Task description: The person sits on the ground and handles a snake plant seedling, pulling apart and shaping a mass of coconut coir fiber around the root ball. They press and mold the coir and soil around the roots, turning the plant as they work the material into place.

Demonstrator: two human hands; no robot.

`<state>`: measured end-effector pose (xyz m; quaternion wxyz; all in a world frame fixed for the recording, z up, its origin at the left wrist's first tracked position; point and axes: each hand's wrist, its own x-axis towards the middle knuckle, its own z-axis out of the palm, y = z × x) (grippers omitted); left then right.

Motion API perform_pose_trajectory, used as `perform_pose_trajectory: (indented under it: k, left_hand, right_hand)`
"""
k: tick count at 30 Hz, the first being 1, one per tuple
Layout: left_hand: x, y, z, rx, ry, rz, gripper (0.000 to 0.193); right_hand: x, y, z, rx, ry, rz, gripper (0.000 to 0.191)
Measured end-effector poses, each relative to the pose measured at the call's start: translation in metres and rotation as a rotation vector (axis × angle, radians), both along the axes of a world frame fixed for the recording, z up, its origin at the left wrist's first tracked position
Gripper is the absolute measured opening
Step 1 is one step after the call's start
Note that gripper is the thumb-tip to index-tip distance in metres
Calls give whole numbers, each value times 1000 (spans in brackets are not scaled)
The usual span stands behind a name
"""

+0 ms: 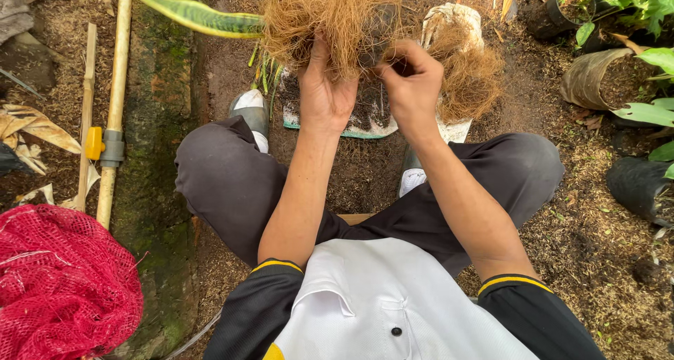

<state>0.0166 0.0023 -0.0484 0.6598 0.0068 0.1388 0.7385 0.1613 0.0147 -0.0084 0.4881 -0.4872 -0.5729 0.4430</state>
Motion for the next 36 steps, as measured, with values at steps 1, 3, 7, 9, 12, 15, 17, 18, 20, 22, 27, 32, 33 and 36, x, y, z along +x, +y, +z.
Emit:
perform_pose_trajectory:
  k: [1, 3, 7, 9, 12, 15, 17, 18, 20, 22, 27, 32, 33, 36]
  left_hand:
    - [1, -1, 1, 2, 27, 1, 41]
    - [1, -1, 2, 6, 80, 13, 43]
    - [1, 0, 3, 75, 118, -24, 45]
    - [1, 2, 4, 72, 92, -42, 47]
    - [3, 3, 8, -10, 184, -23, 54]
    - [4, 2, 14, 3, 446, -38, 61]
    - [6, 1, 17, -7, 624, -23, 65]
    - [7, 0, 18, -12, 712, -15, 66]
    - [7, -1, 19, -44, 747, -53, 66]
    - [7, -1, 18, -47, 741, -56, 66]
    - [10, 0, 9, -42, 690, 16, 67]
    - [19, 1, 2, -46, 522, 100, 63]
    - [21, 1, 1, -58, 504, 108, 63]
    - [22, 2, 1, -43, 545, 113, 60]
  right_hand:
    - [1, 0, -1, -41, 115, 22, 16]
    - [4, 2, -2, -124, 345, 75, 20]
    - [4, 0, 2, -292, 641, 170, 32]
    - [5, 2, 7, -360, 676, 167, 43]
    - [15, 8, 20, -367, 796, 330, 56]
    - [23, 8, 30, -293, 729, 385, 65]
    - [25, 7, 33, -244, 639, 427, 76]
    - [24, 7, 34, -219, 583, 448, 83]
    - [18, 7, 30, -242, 417, 345, 91]
    - [16, 7, 28, -187, 177, 292, 94]
    - [19, 5, 26, 57, -120, 336, 84]
    - [16, 3, 24, 290, -292, 325, 83]
    - [14, 3, 22, 336, -361, 309, 86]
    - [5, 3, 13, 417, -395, 194, 95]
